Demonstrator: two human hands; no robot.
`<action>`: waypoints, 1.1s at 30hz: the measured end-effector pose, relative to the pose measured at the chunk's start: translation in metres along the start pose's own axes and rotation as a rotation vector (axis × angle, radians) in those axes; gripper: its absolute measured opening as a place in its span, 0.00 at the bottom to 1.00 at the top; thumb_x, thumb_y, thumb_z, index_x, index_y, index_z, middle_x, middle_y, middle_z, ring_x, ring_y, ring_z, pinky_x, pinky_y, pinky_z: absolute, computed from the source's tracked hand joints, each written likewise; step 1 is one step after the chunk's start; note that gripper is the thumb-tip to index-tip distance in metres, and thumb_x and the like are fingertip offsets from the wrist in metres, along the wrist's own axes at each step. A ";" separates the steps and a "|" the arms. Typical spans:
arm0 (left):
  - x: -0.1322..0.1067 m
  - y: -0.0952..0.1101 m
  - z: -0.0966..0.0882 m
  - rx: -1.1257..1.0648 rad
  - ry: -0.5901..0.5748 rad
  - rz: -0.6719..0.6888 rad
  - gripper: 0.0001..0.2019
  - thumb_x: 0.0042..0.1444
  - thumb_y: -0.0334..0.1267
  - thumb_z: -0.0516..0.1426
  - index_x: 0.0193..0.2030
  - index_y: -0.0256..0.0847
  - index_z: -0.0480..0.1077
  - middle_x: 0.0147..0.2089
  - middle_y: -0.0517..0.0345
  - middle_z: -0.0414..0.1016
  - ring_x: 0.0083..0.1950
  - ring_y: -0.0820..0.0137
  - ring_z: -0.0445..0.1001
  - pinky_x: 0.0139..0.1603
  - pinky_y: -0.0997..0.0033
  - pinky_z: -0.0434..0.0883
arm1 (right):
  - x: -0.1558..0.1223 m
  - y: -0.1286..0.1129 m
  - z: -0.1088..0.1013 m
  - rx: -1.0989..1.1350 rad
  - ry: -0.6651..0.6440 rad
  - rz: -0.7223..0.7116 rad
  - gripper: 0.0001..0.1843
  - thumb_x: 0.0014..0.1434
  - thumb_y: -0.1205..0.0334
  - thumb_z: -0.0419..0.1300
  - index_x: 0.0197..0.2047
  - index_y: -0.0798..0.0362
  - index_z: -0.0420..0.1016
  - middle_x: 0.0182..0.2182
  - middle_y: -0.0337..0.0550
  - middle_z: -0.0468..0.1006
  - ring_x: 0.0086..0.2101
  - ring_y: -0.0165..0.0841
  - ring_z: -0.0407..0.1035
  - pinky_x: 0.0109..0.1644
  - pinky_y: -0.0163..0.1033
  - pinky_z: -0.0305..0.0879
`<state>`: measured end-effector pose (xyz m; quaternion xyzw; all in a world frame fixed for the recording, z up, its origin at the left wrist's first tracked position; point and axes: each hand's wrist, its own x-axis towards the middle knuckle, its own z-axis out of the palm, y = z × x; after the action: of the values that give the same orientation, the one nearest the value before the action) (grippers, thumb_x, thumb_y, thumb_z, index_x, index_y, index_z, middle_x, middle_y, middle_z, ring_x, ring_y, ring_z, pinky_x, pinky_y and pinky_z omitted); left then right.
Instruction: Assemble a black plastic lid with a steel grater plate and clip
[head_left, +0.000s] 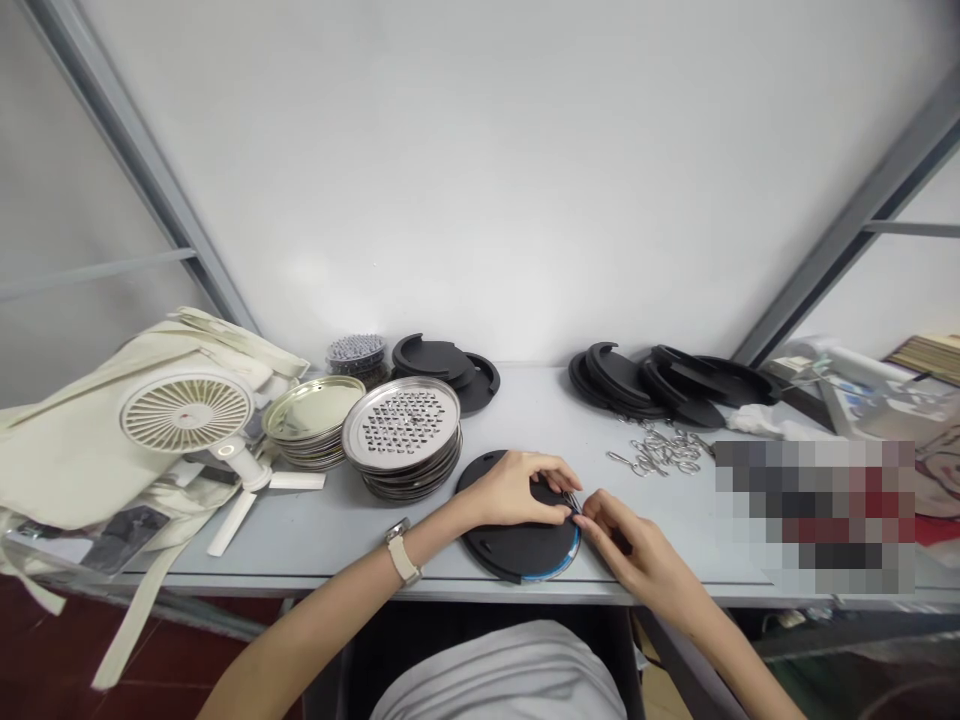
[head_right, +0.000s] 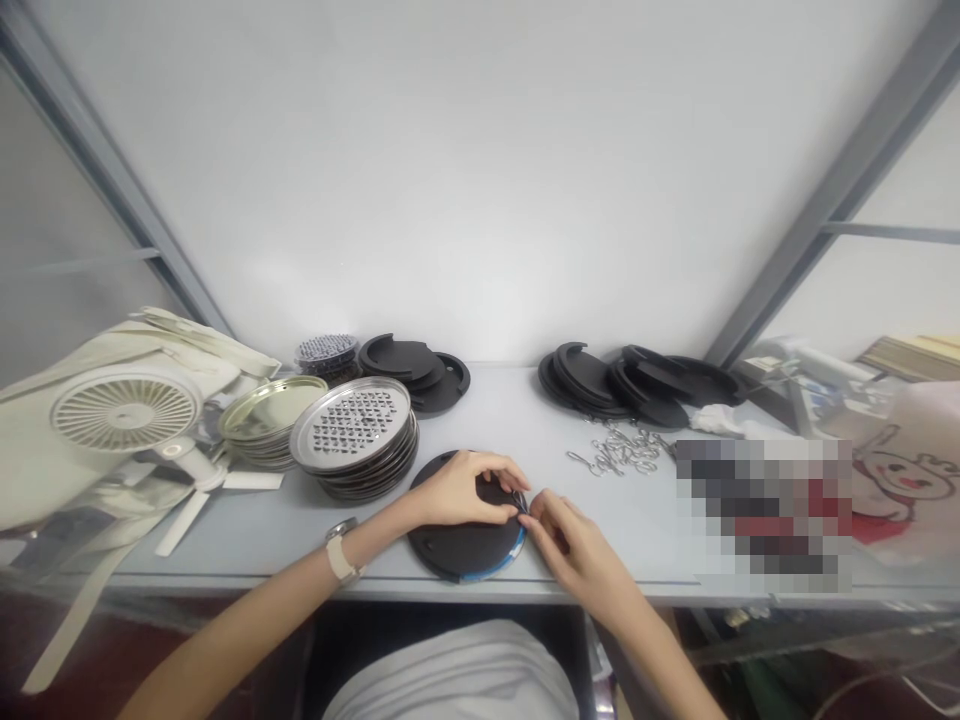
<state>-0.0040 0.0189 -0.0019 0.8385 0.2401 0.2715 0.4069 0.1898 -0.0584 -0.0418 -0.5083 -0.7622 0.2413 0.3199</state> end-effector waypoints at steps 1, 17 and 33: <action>0.000 0.000 0.000 -0.001 0.000 0.002 0.16 0.45 0.29 0.61 0.43 0.37 0.74 0.39 0.56 0.78 0.41 0.72 0.74 0.43 0.76 0.68 | 0.000 0.000 0.000 0.005 -0.003 0.000 0.11 0.67 0.56 0.48 0.33 0.50 0.59 0.24 0.33 0.59 0.25 0.30 0.58 0.31 0.33 0.57; 0.000 -0.003 0.001 0.009 0.017 0.071 0.15 0.45 0.28 0.60 0.43 0.36 0.73 0.39 0.56 0.75 0.40 0.71 0.72 0.44 0.75 0.69 | 0.004 0.000 -0.001 0.030 -0.034 0.005 0.11 0.67 0.56 0.47 0.33 0.49 0.58 0.25 0.33 0.61 0.27 0.30 0.59 0.33 0.33 0.57; -0.001 -0.002 0.001 0.026 0.004 0.065 0.15 0.46 0.28 0.60 0.42 0.37 0.73 0.40 0.56 0.75 0.41 0.72 0.73 0.45 0.75 0.69 | 0.003 -0.003 -0.001 0.068 -0.039 0.022 0.12 0.68 0.56 0.45 0.32 0.49 0.57 0.24 0.33 0.59 0.26 0.30 0.56 0.32 0.33 0.56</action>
<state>-0.0045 0.0191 -0.0042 0.8505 0.2168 0.2832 0.3865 0.1877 -0.0561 -0.0387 -0.5009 -0.7538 0.2806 0.3197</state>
